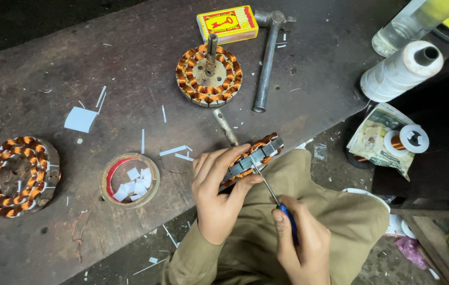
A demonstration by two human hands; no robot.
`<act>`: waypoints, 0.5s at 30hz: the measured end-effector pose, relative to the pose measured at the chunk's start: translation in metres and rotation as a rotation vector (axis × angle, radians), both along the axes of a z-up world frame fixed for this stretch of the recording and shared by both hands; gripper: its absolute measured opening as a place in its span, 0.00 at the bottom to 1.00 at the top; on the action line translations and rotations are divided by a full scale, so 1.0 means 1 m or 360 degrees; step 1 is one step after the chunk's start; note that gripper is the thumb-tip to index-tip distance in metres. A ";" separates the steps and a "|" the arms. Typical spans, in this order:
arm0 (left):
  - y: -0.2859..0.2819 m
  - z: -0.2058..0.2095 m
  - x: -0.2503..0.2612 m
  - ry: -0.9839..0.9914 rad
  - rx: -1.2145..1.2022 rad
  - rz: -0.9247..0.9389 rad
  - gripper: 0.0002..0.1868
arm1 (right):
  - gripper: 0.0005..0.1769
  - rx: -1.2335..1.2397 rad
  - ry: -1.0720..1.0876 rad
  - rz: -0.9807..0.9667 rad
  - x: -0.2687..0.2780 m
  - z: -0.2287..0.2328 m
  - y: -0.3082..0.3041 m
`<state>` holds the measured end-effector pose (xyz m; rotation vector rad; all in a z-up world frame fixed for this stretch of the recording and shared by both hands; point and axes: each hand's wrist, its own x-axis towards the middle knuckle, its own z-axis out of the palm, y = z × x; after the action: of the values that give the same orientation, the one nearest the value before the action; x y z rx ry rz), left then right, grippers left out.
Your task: The person works on a copper-wound electrical component, inserting small white insulating pieces into the slots between the windings. They use a blue-handled screwdriver to push the pieces into place and adjust the copper wires. The person also briefly handles a blue mobile phone before returning to the repair task.
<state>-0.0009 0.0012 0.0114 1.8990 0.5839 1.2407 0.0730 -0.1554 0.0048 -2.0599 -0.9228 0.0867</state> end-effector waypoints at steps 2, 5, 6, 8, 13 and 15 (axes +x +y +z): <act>-0.001 0.001 0.000 -0.0007 0.0003 0.0001 0.25 | 0.07 0.0017 0.0031 0.0004 0.000 0.001 -0.001; -0.001 0.001 0.000 -0.0022 -0.0007 -0.0017 0.25 | 0.08 0.0116 -0.0111 0.0002 -0.003 0.005 0.003; -0.001 0.001 0.000 -0.0030 -0.0023 -0.0026 0.24 | 0.09 0.0116 -0.0168 -0.0055 -0.005 0.007 0.004; -0.002 0.000 0.000 -0.0040 -0.0050 -0.0039 0.24 | 0.10 0.0082 -0.0292 -0.0110 -0.008 0.013 0.005; -0.002 0.000 0.000 -0.0083 -0.0077 -0.0060 0.24 | 0.09 -0.0062 -0.0387 -0.0131 -0.006 0.021 0.003; -0.002 -0.001 0.000 -0.0083 -0.0073 -0.0067 0.25 | 0.07 0.0047 -0.0322 0.0005 -0.003 0.019 0.001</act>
<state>-0.0007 -0.0009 0.0108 1.8267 0.5382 1.2359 0.0698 -0.1546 0.0243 -2.0669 -1.0432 -0.1352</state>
